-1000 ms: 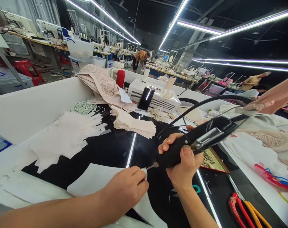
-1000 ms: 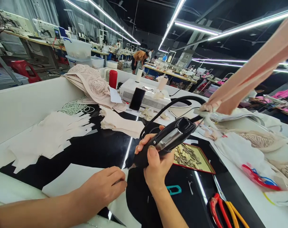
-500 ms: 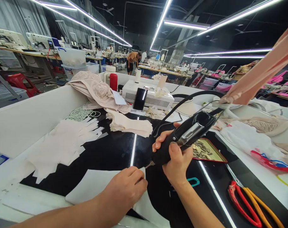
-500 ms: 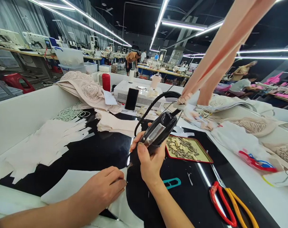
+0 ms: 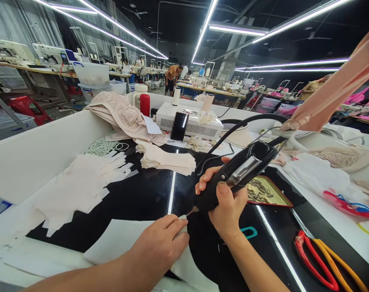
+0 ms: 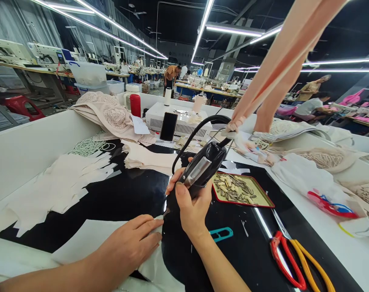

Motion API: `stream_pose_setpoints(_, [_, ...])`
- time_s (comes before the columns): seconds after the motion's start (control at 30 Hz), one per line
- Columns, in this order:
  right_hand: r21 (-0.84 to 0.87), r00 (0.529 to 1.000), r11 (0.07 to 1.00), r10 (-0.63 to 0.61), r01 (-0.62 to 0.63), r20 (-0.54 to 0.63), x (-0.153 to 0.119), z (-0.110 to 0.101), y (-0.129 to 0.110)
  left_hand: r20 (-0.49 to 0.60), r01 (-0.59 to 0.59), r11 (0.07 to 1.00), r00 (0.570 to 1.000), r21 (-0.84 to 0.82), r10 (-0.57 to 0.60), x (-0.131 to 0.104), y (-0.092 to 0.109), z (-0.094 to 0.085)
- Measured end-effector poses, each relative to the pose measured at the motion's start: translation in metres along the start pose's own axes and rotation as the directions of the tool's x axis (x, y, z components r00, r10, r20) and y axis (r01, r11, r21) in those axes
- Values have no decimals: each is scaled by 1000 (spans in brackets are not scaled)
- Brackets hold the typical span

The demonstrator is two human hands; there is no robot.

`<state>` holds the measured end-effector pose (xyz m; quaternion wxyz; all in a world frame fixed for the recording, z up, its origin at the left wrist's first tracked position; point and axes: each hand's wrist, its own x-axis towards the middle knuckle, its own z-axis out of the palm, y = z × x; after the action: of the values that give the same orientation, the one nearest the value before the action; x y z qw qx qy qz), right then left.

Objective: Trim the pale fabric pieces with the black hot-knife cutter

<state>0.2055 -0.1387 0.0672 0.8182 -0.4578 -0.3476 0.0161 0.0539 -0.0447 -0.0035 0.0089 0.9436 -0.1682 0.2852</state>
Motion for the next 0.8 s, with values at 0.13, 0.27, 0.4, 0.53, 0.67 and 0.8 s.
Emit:
stream_pose_setpoints(0.13, [-15,1000,1000,2,-2,-1,1,0,1,-4,-20,1000,1000,21,21,2,0,-2])
stream_pose_setpoints(0.27, [-23,1000,1000,-5,5,-9,2,1,1,-20,2,1000,1000,7,-1,2,0,1])
stream_pose_setpoints(0.4, [-21,1000,1000,-3,2,-20,3,2,-3,-15,1,1000,1000,7,-1,2,0,2])
stream_pose_setpoints(0.53, [5,999,1000,-5,5,-39,2,4,-5,-15,10,1000,1000,-1,-10,3,0,2])
stream_pose_setpoints(0.67, [-14,1000,1000,-3,3,-14,-1,4,-3,-5,0,1000,1000,0,0,3,0,3])
stream_pose_setpoints(0.8, [-10,1000,1000,-11,11,1,-3,3,-1,-4,18,1000,1000,-12,-18,2,1,2])
